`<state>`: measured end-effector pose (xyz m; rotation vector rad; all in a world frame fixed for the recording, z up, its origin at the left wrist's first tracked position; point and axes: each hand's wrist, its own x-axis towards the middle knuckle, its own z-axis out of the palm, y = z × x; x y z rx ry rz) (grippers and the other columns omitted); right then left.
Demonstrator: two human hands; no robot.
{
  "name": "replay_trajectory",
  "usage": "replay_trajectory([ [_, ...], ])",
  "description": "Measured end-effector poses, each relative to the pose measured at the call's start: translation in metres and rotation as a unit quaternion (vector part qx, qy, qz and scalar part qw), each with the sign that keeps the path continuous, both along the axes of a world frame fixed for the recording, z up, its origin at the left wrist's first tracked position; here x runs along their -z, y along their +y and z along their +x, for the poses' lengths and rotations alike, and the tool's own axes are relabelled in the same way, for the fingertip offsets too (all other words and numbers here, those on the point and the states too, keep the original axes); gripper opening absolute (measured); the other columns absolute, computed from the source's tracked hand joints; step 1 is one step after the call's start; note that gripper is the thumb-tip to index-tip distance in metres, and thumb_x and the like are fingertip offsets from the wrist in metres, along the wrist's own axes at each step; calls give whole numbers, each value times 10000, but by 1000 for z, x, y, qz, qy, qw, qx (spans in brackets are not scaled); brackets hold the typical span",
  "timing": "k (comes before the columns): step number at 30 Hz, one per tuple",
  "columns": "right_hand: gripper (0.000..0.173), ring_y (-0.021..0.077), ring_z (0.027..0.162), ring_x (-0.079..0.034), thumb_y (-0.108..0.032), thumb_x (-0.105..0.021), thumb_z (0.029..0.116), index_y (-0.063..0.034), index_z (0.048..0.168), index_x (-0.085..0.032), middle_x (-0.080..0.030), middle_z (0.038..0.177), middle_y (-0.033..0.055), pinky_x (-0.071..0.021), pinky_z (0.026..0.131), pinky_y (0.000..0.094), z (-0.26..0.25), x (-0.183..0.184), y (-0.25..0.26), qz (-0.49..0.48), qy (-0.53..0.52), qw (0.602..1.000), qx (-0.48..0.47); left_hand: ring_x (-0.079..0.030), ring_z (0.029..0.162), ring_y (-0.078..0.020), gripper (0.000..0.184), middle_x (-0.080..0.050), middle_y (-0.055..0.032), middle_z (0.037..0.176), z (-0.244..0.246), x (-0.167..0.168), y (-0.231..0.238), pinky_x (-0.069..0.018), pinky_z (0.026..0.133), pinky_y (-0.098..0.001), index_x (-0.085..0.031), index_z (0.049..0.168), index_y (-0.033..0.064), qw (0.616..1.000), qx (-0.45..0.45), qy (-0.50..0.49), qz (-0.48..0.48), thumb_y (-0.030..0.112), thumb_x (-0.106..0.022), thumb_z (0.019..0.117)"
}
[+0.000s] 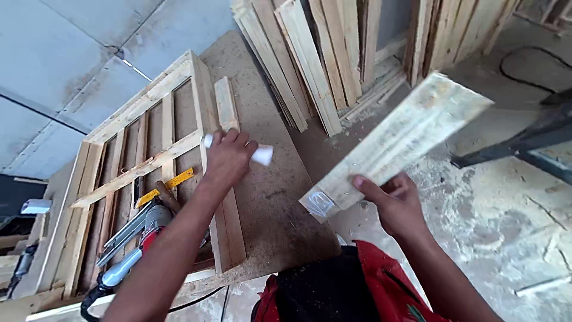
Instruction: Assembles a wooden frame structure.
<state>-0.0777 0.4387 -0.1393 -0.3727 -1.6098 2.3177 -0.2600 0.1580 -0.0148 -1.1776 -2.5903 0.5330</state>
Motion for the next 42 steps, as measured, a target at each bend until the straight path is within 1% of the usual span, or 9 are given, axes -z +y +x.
replay_trajectory([
  [9,472,202,891,-754,-190,-815,826,-129,1248,-613,-753,1015,42,-667,778,385,21,-18,7,134,70,988,-31,-584,1202,-349,215,-687,-183,1172,-64,66,46,-317,1153,-530,-724,1028,-29,968,-31,-41,-244,-72,-529,949],
  [11,460,210,881,-755,-219,-820,833,-131,1241,-628,-755,1009,49,-668,769,385,17,-22,1,146,78,983,-74,-591,1223,-357,217,-684,-171,1174,-44,55,41,-266,1214,-580,-713,1080,-12,986,-31,-46,-155,-67,-541,959],
  [14,392,176,868,-753,-256,-805,856,-151,1206,-664,-760,993,24,-663,766,352,-2,-37,-13,187,102,964,-162,-573,1228,-299,441,-655,-81,1266,17,-5,18,-422,1064,-519,-677,1293,120,985,-15,-153,74,129,-712,853],
  [17,382,107,883,-734,-317,-787,893,-178,1218,-644,-748,993,-44,-652,779,313,-35,-69,-42,244,162,914,-282,-572,1292,-156,766,-620,-2,1395,90,-55,-28,-500,1095,-426,-489,1528,170,904,-41,-346,248,304,-816,847],
  [19,400,46,953,-716,-340,-766,911,-157,1239,-629,-735,1039,-85,-644,830,269,-60,-103,-80,274,226,858,-372,-629,1200,-101,733,-655,-10,1323,129,-66,-64,-558,1020,-353,-519,1482,114,858,-58,-381,340,337,-829,856],
  [22,534,15,1034,-700,-322,-788,888,-93,1305,-545,-712,1124,-60,-636,886,236,-92,-161,-152,283,311,783,-458,-731,961,-104,384,-741,-6,1067,171,-78,-111,-661,809,-322,-632,1220,41,819,-79,-274,497,182,-787,899],
  [26,798,209,1318,-559,-441,-716,940,41,1485,-388,-513,1421,173,-560,1054,361,-130,-199,-233,266,441,752,-411,-751,948,-188,439,-742,-33,1076,224,-77,-155,-665,835,-401,-559,1255,33,783,-187,-17,594,184,-783,909],
  [33,624,259,1394,-519,-486,-366,1087,-61,1542,-416,-593,1446,122,-312,1234,510,-166,-46,-279,455,294,660,-521,-755,792,-209,457,-745,-66,980,248,19,-145,-674,704,-412,-535,1267,12,638,-369,76,672,171,-772,911],
  [42,501,212,1380,-522,-433,-370,1098,-109,1436,-545,-614,1403,69,-358,1211,446,-166,-14,-273,469,351,657,-474,-746,786,-94,489,-748,9,959,258,41,-119,-663,673,-345,-567,1231,53,720,-421,69,548,375,-757,915],
])
